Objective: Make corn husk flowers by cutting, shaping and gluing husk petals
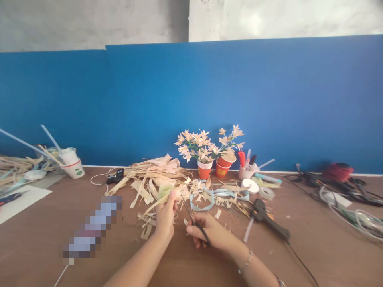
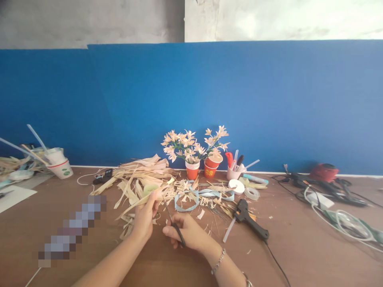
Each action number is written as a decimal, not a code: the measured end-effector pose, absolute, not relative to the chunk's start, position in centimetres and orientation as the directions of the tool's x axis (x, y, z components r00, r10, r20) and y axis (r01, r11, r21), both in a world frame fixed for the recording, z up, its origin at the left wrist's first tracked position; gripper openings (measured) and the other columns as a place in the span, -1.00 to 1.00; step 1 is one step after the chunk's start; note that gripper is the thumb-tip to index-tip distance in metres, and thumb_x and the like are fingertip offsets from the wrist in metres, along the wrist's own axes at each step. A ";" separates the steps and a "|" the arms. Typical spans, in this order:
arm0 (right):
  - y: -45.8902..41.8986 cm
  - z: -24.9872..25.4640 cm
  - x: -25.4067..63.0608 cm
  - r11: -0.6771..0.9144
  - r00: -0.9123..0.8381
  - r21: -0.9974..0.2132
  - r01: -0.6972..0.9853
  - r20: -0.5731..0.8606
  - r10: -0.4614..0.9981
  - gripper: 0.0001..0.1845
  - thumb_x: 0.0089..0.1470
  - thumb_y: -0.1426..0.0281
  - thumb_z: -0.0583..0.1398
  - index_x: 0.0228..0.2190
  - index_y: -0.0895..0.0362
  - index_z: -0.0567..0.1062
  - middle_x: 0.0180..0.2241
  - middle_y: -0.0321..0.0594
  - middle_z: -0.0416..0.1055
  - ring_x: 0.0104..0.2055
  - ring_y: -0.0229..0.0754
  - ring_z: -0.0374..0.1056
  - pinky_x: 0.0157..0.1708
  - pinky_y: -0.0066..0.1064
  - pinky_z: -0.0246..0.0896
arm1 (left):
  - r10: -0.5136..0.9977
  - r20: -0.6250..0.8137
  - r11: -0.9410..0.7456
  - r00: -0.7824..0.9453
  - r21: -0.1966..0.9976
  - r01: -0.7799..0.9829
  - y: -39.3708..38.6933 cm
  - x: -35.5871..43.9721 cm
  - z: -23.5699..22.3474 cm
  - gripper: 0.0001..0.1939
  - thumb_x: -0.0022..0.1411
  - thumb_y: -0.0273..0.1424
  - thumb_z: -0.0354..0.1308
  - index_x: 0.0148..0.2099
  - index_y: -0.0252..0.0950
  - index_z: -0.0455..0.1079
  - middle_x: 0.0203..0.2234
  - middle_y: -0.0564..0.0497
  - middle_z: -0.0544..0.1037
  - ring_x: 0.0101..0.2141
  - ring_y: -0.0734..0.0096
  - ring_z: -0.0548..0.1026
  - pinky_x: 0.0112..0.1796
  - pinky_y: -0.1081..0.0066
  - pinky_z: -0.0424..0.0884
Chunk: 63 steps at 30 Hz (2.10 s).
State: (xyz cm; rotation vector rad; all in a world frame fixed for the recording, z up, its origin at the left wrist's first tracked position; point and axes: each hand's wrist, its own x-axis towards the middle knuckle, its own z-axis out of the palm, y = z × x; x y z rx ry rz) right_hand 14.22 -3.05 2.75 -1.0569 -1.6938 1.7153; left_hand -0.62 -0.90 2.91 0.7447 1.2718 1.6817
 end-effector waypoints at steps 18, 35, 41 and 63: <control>-3.5 2.0 12.2 -0.053 -0.403 -0.988 0.147 -0.109 0.909 -0.63 -0.09 0.10 0.22 -0.55 0.14 0.29 -0.76 -0.47 0.19 -0.75 -0.40 0.12 -0.75 -0.58 -0.02 | 0.897 -0.174 -0.004 -0.407 0.917 -0.399 -2.0 1.0 2.6 -0.55 -0.12 -0.02 0.27 -0.62 -0.33 0.32 -0.72 0.12 0.31 -0.67 0.60 0.21 -0.65 0.55 0.08; -2.8 3.2 13.0 -0.086 -0.315 -0.967 0.239 -0.161 0.935 -0.58 -0.17 0.06 0.25 -0.60 0.12 0.27 -0.82 -0.51 0.14 -0.79 -0.40 0.09 -0.78 -0.58 -0.13 | 0.930 -0.168 -0.073 -0.327 0.787 -0.612 -0.5 -0.6 3.0 -0.70 -0.26 -0.36 0.42 -0.44 -0.37 0.43 -0.57 0.03 0.53 -0.53 0.49 0.48 -0.50 0.54 0.36; -2.9 2.7 13.3 -0.086 -0.412 -0.967 0.241 -0.182 0.893 -0.59 -0.11 0.04 0.22 -0.52 0.14 0.32 -0.78 -0.47 0.23 -0.77 -0.39 0.15 -0.78 -0.60 -0.16 | 0.906 -0.125 -0.091 -0.405 0.876 -0.474 0.1 -1.3 2.8 -0.71 -0.15 -0.27 0.35 -0.50 -0.35 0.37 -0.69 0.08 0.48 -0.58 0.45 0.48 -0.51 0.50 0.37; -2.9 3.2 14.1 -0.134 -0.511 -0.974 0.180 -0.209 0.834 -0.56 -0.07 0.01 0.20 -0.49 0.15 0.30 -0.75 -0.47 0.24 -0.77 -0.43 0.14 -0.78 -0.61 -0.20 | 0.946 -0.061 -0.028 -0.317 0.963 -0.268 0.4 -1.8 3.1 -0.68 -0.10 -0.17 0.30 -0.51 -0.32 0.36 -0.77 0.07 0.47 -0.70 0.44 0.42 -0.63 0.51 0.30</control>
